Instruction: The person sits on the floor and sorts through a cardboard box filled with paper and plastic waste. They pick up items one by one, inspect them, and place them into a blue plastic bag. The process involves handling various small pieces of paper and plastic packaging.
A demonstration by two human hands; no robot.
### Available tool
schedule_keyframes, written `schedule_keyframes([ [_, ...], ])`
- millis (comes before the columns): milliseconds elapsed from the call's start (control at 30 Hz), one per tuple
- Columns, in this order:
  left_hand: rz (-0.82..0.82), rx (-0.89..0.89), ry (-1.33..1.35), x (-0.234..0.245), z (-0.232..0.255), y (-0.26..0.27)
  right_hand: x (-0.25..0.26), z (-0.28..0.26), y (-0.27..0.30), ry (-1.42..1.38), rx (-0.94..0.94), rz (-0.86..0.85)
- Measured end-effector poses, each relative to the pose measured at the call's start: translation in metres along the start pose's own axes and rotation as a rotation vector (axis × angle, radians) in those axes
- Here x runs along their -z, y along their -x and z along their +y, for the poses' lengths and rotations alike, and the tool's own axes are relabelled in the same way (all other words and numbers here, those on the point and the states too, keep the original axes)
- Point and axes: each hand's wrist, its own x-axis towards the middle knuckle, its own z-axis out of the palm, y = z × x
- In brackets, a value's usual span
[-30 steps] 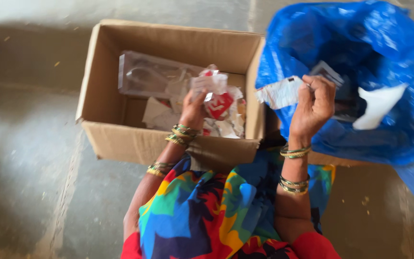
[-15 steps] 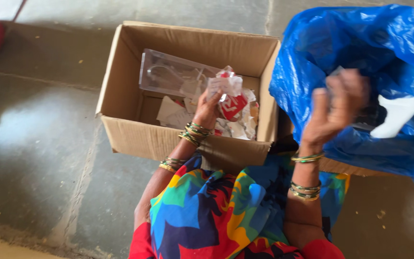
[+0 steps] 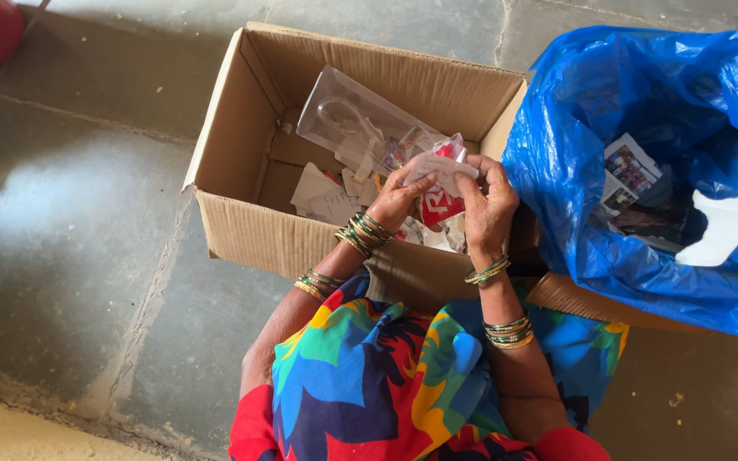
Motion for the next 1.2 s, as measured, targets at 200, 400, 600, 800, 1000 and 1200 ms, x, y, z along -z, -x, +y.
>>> schedule_keyframes([
  [200,-0.034,0.003,-0.034,-0.003,0.006,0.003,0.002,0.004,0.001,-0.009,-0.041,0.025],
  [400,-0.005,0.019,0.112,-0.009,0.017,0.006,0.01,-0.008,0.002,-0.128,-0.013,0.048],
  [600,0.102,0.017,0.125,-0.005,0.013,0.003,0.06,-0.013,-0.013,-0.236,0.173,0.244],
  [800,0.092,0.025,0.08,0.002,0.006,0.003,0.158,0.007,-0.032,-0.072,0.303,0.546],
  [1000,0.079,0.06,0.012,0.002,0.001,-0.001,0.175,-0.001,-0.023,0.425,0.495,0.669],
  [1200,0.028,-0.009,-0.238,-0.002,-0.001,-0.001,0.079,-0.019,-0.009,-0.287,0.116,0.205],
])
